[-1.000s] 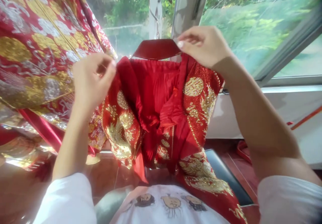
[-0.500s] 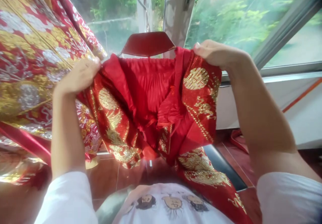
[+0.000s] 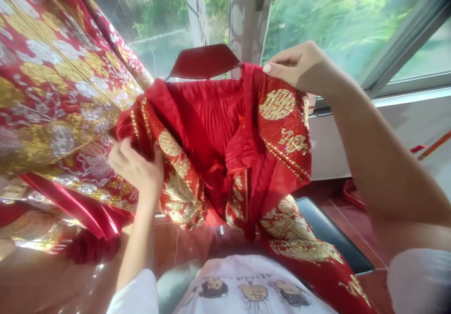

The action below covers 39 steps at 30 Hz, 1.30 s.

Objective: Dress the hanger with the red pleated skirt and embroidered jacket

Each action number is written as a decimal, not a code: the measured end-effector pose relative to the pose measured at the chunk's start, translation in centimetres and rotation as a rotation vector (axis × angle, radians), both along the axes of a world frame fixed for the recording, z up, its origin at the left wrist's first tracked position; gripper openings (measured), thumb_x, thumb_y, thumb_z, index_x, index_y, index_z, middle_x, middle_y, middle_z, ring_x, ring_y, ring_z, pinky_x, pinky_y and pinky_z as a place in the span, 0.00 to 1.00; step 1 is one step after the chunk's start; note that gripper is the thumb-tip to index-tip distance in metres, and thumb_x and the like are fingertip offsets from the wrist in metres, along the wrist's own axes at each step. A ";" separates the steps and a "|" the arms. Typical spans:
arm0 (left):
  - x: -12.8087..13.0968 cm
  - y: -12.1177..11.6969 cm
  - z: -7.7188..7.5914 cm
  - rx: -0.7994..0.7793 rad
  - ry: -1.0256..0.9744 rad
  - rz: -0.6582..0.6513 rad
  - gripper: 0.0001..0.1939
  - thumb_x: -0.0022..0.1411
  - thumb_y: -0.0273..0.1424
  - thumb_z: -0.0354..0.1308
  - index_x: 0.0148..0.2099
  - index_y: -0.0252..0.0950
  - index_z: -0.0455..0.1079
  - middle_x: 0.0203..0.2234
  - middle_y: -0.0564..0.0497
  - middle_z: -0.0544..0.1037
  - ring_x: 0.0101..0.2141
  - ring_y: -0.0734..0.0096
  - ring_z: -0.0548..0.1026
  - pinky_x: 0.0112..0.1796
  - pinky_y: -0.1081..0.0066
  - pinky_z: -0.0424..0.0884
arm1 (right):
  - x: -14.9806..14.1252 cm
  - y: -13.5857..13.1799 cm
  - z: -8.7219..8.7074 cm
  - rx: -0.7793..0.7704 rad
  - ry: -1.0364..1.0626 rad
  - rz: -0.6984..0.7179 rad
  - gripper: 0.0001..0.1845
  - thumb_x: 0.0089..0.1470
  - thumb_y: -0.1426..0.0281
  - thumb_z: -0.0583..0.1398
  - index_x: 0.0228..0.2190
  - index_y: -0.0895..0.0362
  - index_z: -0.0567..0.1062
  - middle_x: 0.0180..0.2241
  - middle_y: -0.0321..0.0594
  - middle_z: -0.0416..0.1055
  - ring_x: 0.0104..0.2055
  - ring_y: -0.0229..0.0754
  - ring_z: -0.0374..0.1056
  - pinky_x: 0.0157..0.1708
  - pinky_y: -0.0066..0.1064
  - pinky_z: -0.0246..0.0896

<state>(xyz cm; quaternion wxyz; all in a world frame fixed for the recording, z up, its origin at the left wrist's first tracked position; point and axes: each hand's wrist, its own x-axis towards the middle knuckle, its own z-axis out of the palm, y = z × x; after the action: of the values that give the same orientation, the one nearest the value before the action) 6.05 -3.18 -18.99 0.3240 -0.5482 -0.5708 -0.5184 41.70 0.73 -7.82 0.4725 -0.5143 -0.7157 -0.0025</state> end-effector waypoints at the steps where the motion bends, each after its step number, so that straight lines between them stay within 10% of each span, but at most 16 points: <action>1: 0.1 0.2 -0.8 -0.054 -0.015 -0.019 0.30 0.55 0.35 0.59 0.57 0.26 0.62 0.50 0.32 0.66 0.52 0.47 0.64 0.54 0.53 0.60 | -0.7 -0.7 0.2 0.033 -0.008 0.001 0.12 0.55 0.66 0.61 0.31 0.64 0.78 0.22 0.30 0.66 0.22 0.23 0.52 0.24 0.21 0.49; 5: 0.2 2.0 -2.2 -0.323 -0.274 -0.264 0.15 0.59 0.37 0.52 0.43 0.32 0.66 0.32 0.43 0.72 0.34 0.60 0.69 0.37 0.64 0.66 | -4.3 -2.6 1.7 -0.012 -0.074 -0.025 0.18 0.60 0.60 0.57 0.41 0.60 0.79 0.26 0.35 0.67 0.26 0.28 0.55 0.35 0.28 0.60; 8: -0.5 2.6 -1.2 -0.444 -0.402 -0.360 0.18 0.63 0.42 0.46 0.26 0.36 0.59 0.18 0.53 0.62 0.20 0.74 0.59 0.23 0.72 0.53 | -6.3 -2.4 2.8 0.019 -0.171 -0.103 0.26 0.57 0.62 0.60 0.54 0.60 0.71 0.33 0.35 0.68 0.35 0.33 0.61 0.51 0.37 0.59; 13: -6.0 1.5 4.2 -0.480 -0.058 -0.154 0.24 0.61 0.43 0.48 0.18 0.37 0.47 0.12 0.58 0.48 0.17 0.80 0.46 0.24 0.73 0.42 | -6.0 -0.4 3.2 0.093 -0.290 0.167 0.14 0.57 0.73 0.58 0.45 0.63 0.76 0.24 0.30 0.47 0.27 0.26 0.44 0.41 0.24 0.59; 19: -12.5 4.6 12.1 -0.201 0.005 -0.324 0.26 0.57 0.53 0.43 0.21 0.38 0.48 0.20 0.56 0.49 0.23 0.81 0.48 0.34 0.69 0.62 | -5.2 0.7 3.0 -0.055 -0.103 0.246 0.20 0.53 0.68 0.62 0.48 0.61 0.73 0.22 0.26 0.50 0.25 0.24 0.44 0.27 0.21 0.45; 23: -10.5 8.5 14.6 -0.757 0.210 -0.358 0.36 0.59 0.51 0.41 0.36 0.19 0.71 0.25 0.51 0.69 0.32 0.78 0.69 0.44 0.54 0.64 | -5.6 0.1 2.9 0.034 -0.173 0.238 0.24 0.55 0.71 0.60 0.54 0.60 0.71 0.21 0.26 0.49 0.25 0.24 0.42 0.26 0.20 0.42; 28: -5.3 6.3 15.4 -0.766 0.237 -0.688 0.36 0.65 0.47 0.37 0.47 0.16 0.69 0.36 0.46 0.75 0.43 0.65 0.76 0.45 0.52 0.64 | -4.0 -1.5 2.7 0.105 -0.330 0.093 0.23 0.60 0.66 0.56 0.56 0.55 0.70 0.30 0.31 0.67 0.29 0.26 0.54 0.36 0.23 0.53; 34: -0.9 4.7 13.2 -0.587 0.404 -0.442 0.29 0.64 0.46 0.43 0.29 0.22 0.64 0.25 0.56 0.66 0.42 0.62 0.76 0.47 0.54 0.66 | -0.8 -2.9 1.4 -0.059 -0.336 0.014 0.14 0.59 0.68 0.57 0.43 0.56 0.79 0.28 0.30 0.70 0.27 0.26 0.56 0.29 0.25 0.51; 39: -0.8 7.6 13.4 -0.657 0.328 -0.561 0.29 0.69 0.45 0.35 0.22 0.31 0.57 0.21 0.55 0.64 0.36 0.71 0.76 0.47 0.56 0.68 | -0.6 -1.5 0.8 -0.143 -0.073 0.189 0.14 0.60 0.67 0.55 0.37 0.63 0.78 0.21 0.28 0.64 0.21 0.22 0.54 0.22 0.19 0.45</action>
<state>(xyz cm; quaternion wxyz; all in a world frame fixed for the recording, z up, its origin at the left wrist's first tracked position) 5.22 4.45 -5.55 0.0665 -0.8298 -0.4757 -0.2842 41.12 -0.75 -6.98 0.4064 -0.4764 -0.7761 0.0746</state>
